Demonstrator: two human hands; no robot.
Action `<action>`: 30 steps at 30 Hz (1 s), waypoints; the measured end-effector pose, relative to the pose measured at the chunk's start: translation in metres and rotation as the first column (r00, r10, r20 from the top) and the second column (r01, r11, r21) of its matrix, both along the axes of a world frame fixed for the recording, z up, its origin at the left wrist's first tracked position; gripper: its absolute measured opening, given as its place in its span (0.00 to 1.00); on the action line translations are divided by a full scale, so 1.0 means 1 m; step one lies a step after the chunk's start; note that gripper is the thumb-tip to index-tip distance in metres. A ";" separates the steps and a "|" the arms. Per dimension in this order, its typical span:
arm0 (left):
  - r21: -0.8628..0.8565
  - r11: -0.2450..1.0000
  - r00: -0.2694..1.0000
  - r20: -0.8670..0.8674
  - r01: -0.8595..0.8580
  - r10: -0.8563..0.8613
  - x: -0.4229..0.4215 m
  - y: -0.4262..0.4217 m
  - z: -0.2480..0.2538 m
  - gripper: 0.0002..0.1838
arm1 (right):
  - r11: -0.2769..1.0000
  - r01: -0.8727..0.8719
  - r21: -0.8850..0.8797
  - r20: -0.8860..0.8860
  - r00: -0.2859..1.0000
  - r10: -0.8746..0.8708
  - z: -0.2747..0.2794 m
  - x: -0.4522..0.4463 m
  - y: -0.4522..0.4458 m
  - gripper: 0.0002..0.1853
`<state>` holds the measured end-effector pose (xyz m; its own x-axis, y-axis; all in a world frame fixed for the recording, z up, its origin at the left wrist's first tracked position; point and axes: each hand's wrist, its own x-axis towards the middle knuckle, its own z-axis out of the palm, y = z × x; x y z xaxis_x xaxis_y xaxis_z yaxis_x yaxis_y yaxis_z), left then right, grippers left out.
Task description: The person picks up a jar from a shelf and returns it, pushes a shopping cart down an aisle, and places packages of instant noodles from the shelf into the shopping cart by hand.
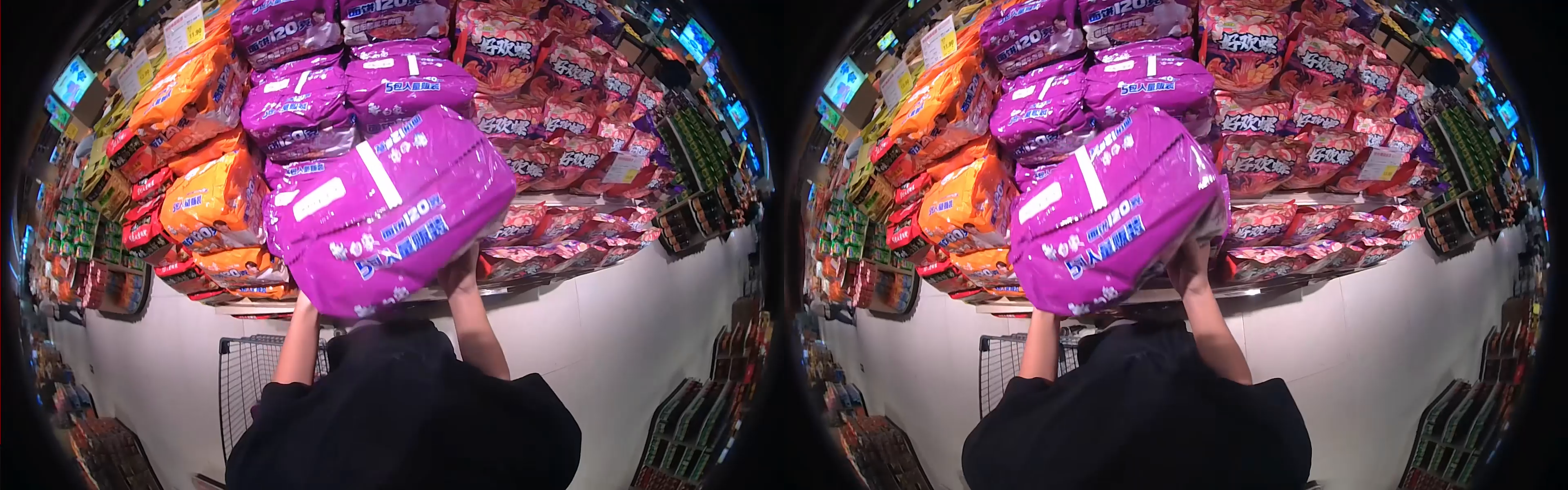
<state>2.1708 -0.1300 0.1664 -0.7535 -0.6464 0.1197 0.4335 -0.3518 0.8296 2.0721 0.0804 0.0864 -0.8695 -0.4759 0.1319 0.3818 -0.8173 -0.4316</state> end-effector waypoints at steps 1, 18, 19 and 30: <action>0.011 1.000 1.000 0.006 -0.010 0.010 0.006 0.006 -0.009 0.32 | 0.997 -0.006 0.081 0.073 0.997 0.000 -0.016 0.009 0.008 0.35; 0.178 0.796 0.807 0.263 -0.579 0.529 0.288 0.135 -0.144 0.30 | 0.443 -0.456 0.772 -0.237 0.440 0.866 -0.149 0.120 0.016 0.28; 0.190 0.784 0.800 0.262 -0.591 0.539 0.309 0.143 -0.148 0.30 | 0.394 -0.769 0.503 0.138 0.521 0.842 -0.112 0.128 0.007 0.32; 0.324 0.712 0.778 0.157 -0.623 0.608 0.401 0.182 -0.215 0.29 | 0.313 -0.755 0.576 -0.011 0.376 0.927 -0.129 0.248 -0.107 0.33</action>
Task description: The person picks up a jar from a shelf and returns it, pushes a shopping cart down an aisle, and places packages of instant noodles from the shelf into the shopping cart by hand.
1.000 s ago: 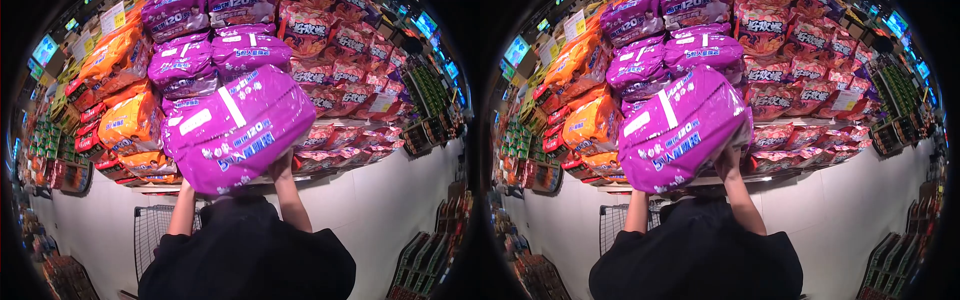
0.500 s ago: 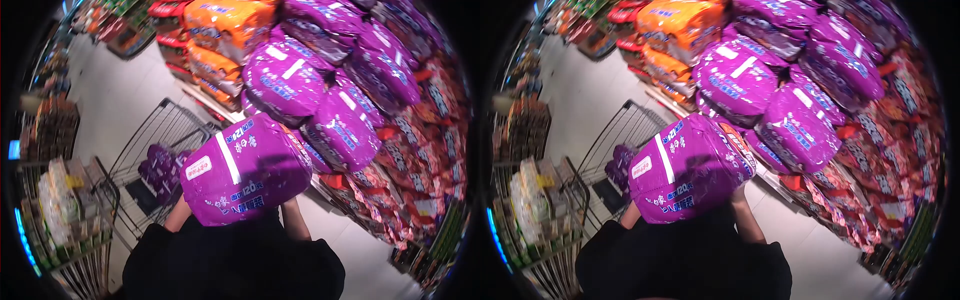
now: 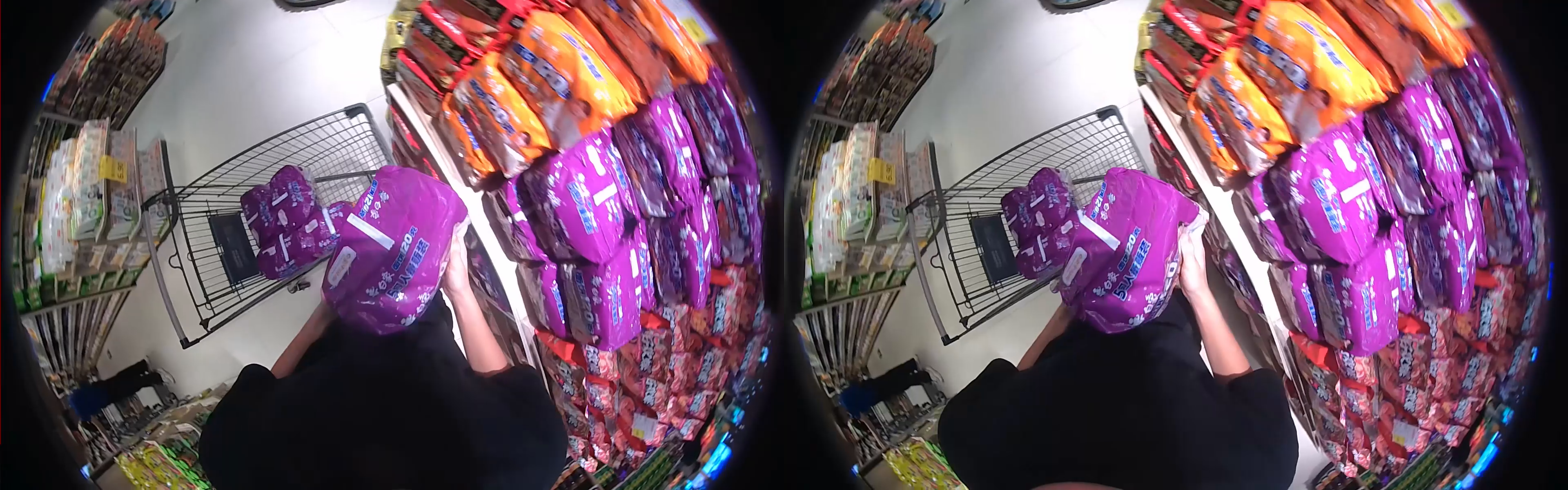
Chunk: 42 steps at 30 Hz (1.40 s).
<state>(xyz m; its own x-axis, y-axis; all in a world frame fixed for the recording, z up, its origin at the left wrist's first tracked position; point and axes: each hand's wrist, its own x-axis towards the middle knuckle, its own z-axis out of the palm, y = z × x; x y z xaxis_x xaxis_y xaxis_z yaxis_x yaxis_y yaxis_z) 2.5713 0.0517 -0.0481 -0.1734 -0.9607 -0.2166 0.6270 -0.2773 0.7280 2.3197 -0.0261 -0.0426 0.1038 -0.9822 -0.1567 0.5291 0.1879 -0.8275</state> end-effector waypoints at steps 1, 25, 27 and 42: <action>0.000 1.000 1.000 -0.019 -0.004 0.004 0.020 -0.001 -0.004 0.29 | 0.998 0.024 0.060 -0.062 0.998 -0.020 0.008 0.019 -0.009 0.31; 0.258 0.929 0.963 0.116 -0.267 0.245 0.225 -0.166 -0.187 0.30 | 0.651 -0.474 0.593 0.017 0.816 0.578 -0.178 0.302 -0.261 0.37; 0.271 0.915 0.949 0.184 -0.298 0.255 0.233 -0.177 -0.204 0.30 | 0.636 -0.523 0.567 0.076 0.802 0.592 -0.247 0.304 -0.267 0.39; 0.480 0.769 0.624 0.769 -0.422 -0.137 0.222 -0.234 -0.251 0.32 | 0.607 -0.519 0.602 -0.460 0.396 0.795 -0.374 0.316 -0.288 0.35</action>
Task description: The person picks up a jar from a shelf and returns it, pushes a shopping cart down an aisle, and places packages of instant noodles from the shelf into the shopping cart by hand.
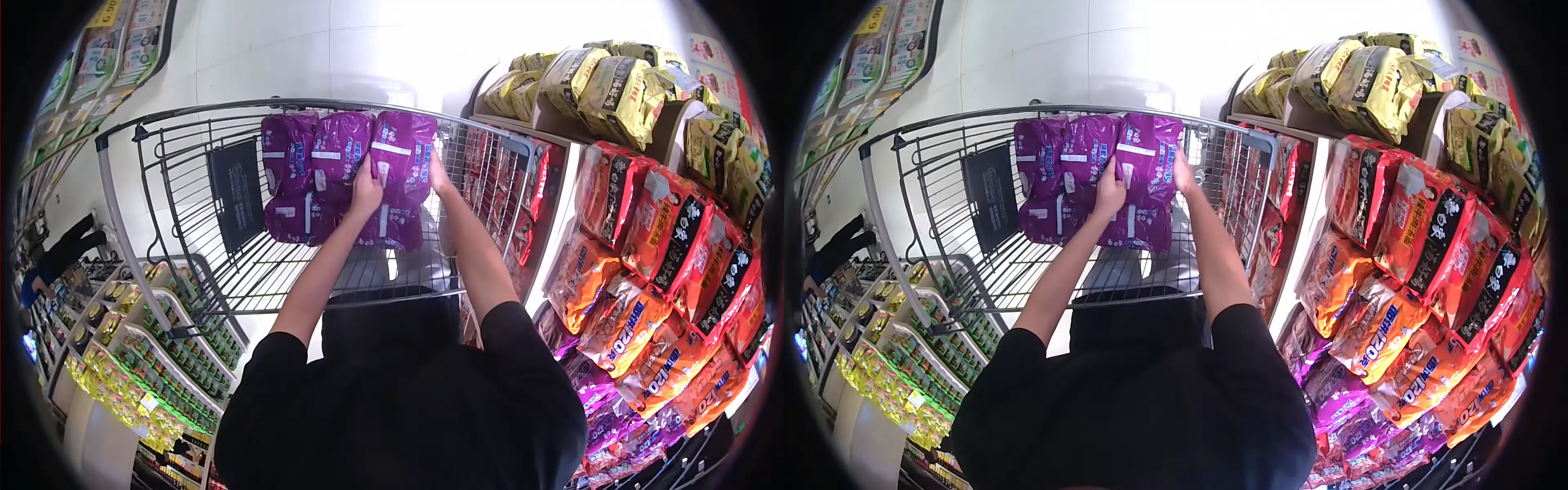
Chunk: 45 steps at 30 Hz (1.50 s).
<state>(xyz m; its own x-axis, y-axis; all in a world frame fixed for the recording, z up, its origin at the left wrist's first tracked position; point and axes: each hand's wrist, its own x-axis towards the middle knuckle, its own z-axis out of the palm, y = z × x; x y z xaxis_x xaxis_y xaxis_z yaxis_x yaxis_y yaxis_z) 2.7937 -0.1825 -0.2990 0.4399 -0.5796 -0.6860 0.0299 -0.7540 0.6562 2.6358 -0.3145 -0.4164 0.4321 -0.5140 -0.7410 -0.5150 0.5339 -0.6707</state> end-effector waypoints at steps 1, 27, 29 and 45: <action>-0.145 0.989 0.969 0.246 0.042 -0.005 -0.009 0.001 0.002 0.31 | 0.992 -0.074 -0.104 -0.026 0.997 0.071 0.002 0.000 0.000 0.35; -0.026 0.724 0.612 0.555 0.689 -0.563 -0.055 0.098 -0.006 0.40 | 0.395 -0.770 -0.501 -0.558 0.636 0.532 0.151 0.017 0.047 0.33; -0.052 0.730 0.639 0.528 0.681 -0.559 -0.050 0.102 -0.010 0.40 | 0.382 -0.686 -0.619 -0.501 0.720 0.480 0.162 -0.002 0.079 0.31; 0.116 0.445 0.426 0.162 0.888 -0.890 -0.031 0.128 -0.014 0.45 | 0.551 -0.439 -0.710 -0.488 0.870 0.064 0.250 -0.095 0.220 0.17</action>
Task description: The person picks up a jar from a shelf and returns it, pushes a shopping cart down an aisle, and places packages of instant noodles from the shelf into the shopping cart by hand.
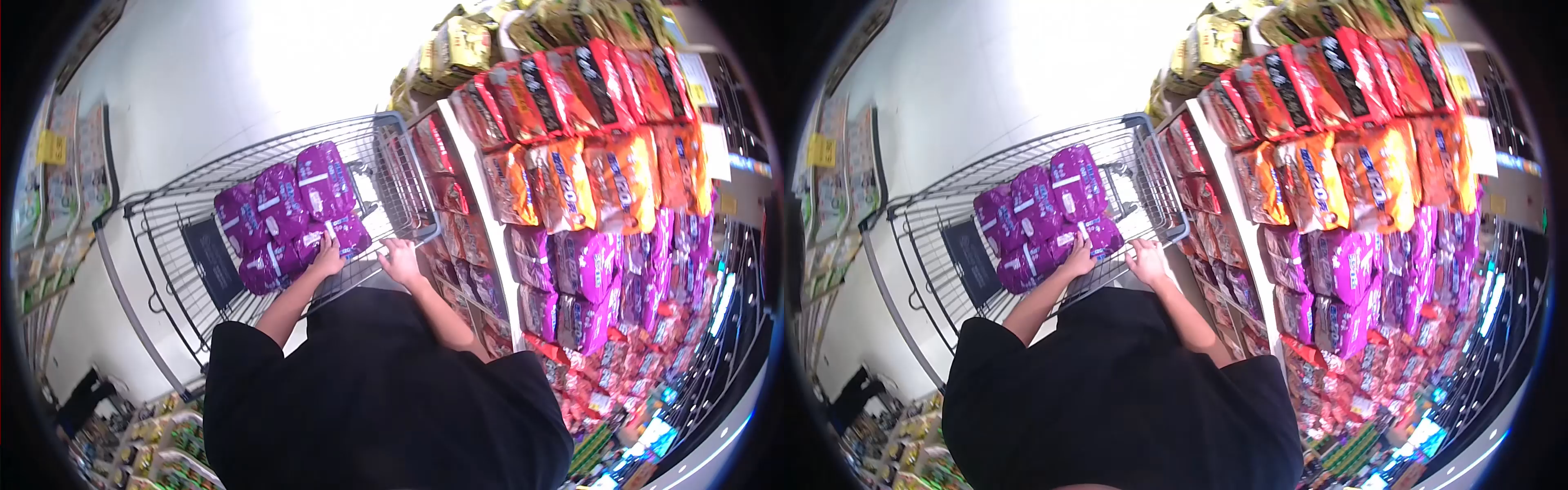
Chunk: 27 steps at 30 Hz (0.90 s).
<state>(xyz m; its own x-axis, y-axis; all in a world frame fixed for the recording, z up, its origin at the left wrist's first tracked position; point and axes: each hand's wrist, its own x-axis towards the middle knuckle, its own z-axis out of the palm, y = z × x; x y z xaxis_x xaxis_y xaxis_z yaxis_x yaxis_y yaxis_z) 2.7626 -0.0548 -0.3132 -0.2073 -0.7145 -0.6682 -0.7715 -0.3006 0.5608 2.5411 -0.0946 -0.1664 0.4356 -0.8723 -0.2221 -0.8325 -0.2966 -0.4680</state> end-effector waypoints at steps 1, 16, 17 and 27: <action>-0.024 0.999 0.999 0.005 0.033 -0.032 0.000 -0.004 0.001 0.45 | 0.998 0.000 0.061 -0.010 1.000 0.000 0.005 -0.002 -0.001 0.18; -0.206 0.978 0.999 0.026 -0.027 0.033 -0.056 -0.029 0.001 0.34 | 0.416 0.747 0.519 0.242 0.338 -0.909 -0.039 -0.199 0.252 0.21; -0.232 0.973 0.999 0.033 0.014 -0.006 -0.062 -0.028 0.003 0.34 | 0.387 0.834 0.393 0.245 0.310 -0.919 -0.092 -0.218 0.297 0.21; -0.200 0.980 0.969 -0.238 0.016 -0.064 -0.097 0.012 0.085 0.29 | -0.195 0.765 0.613 -0.165 -0.117 -0.979 -0.177 -0.258 0.564 0.20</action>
<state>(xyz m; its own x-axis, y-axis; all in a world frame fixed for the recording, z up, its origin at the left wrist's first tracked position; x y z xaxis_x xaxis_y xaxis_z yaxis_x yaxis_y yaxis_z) 2.6660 -0.0426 -0.2286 -0.3763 -0.8136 -0.4431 -0.6148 -0.1385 0.7764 2.2831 0.4691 -0.3439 -0.5780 -0.2448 -0.7784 0.1665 0.8985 -0.4062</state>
